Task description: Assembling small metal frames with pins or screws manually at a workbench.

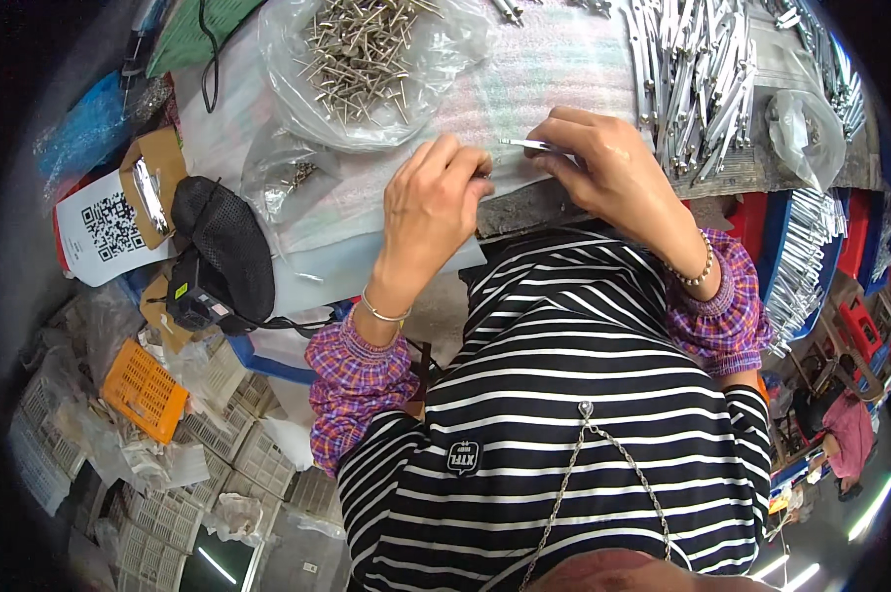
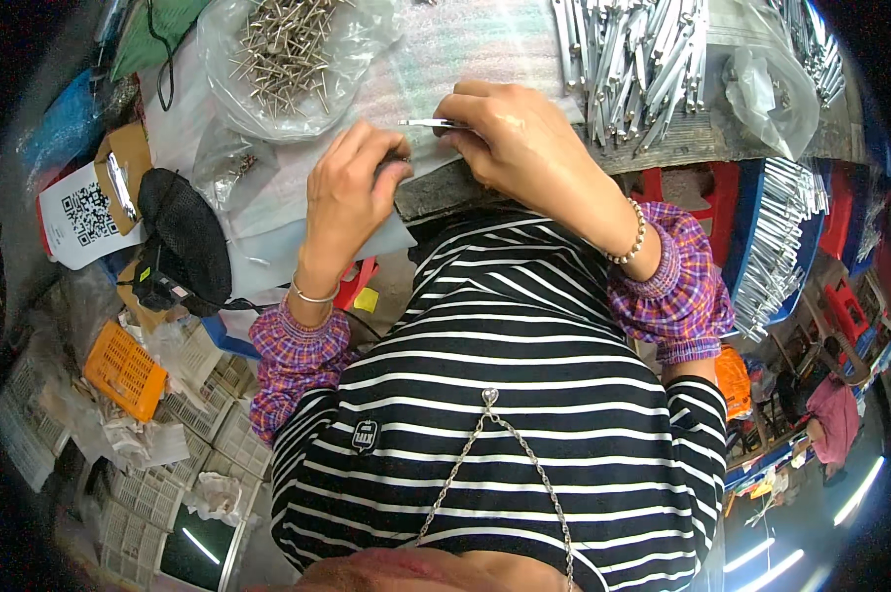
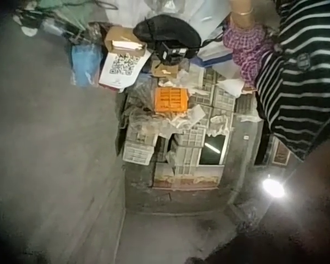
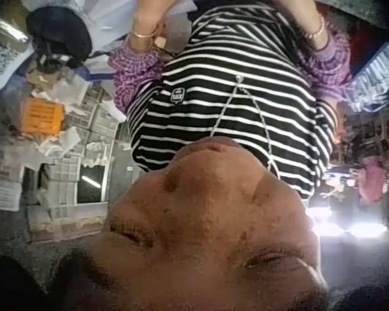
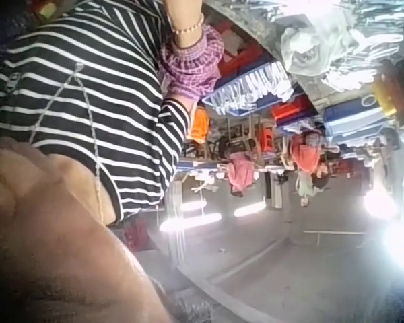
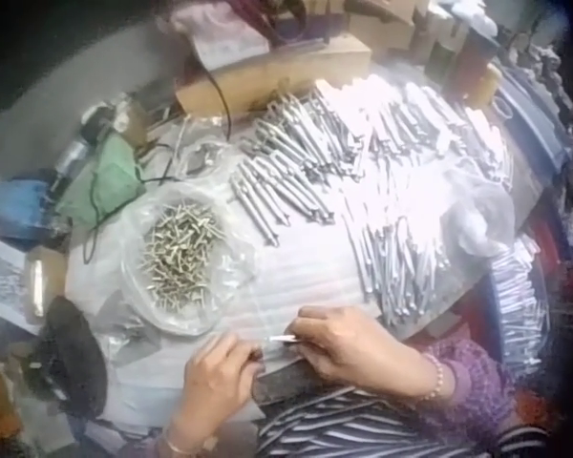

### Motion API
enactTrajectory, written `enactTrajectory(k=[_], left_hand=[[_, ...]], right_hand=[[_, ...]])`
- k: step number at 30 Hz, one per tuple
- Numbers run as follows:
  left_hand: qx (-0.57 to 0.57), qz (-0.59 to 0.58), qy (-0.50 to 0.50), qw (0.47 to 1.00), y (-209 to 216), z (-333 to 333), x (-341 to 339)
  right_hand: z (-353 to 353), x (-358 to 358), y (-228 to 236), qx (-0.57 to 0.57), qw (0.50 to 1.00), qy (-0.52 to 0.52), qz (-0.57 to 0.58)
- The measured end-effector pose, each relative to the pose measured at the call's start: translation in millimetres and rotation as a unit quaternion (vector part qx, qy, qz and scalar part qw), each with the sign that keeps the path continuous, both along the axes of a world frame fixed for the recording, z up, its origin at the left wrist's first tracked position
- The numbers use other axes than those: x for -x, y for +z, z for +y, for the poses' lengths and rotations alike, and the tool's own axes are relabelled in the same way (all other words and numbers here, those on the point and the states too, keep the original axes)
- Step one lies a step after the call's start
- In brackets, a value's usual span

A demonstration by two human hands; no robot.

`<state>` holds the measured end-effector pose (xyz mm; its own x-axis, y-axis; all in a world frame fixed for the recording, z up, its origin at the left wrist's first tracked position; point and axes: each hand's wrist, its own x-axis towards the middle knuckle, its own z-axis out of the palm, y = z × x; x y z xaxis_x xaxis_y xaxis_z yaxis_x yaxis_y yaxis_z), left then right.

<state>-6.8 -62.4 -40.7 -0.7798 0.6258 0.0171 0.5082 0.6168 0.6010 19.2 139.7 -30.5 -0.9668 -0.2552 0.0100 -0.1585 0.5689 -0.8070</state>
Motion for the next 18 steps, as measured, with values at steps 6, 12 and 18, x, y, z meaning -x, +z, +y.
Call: enactTrajectory(k=[6,12,18], left_hand=[[0.022,0.04,-0.059,0.997,-6.2,1.8,4.3],[-0.042,-0.018,0.011,0.999,-9.2,-4.7,1.0],[-0.258,-0.254,0.118,0.925,-3.8,-4.2,-1.3]], right_hand=[[1.0,-1.8,0.4,0.004,1.0,-0.004,0.001],[-4.2,-0.8,0.7,0.008,1.0,-0.005,-0.01],[-18.7,8.3,1.7,0.091,0.989,-0.027,-0.112]])
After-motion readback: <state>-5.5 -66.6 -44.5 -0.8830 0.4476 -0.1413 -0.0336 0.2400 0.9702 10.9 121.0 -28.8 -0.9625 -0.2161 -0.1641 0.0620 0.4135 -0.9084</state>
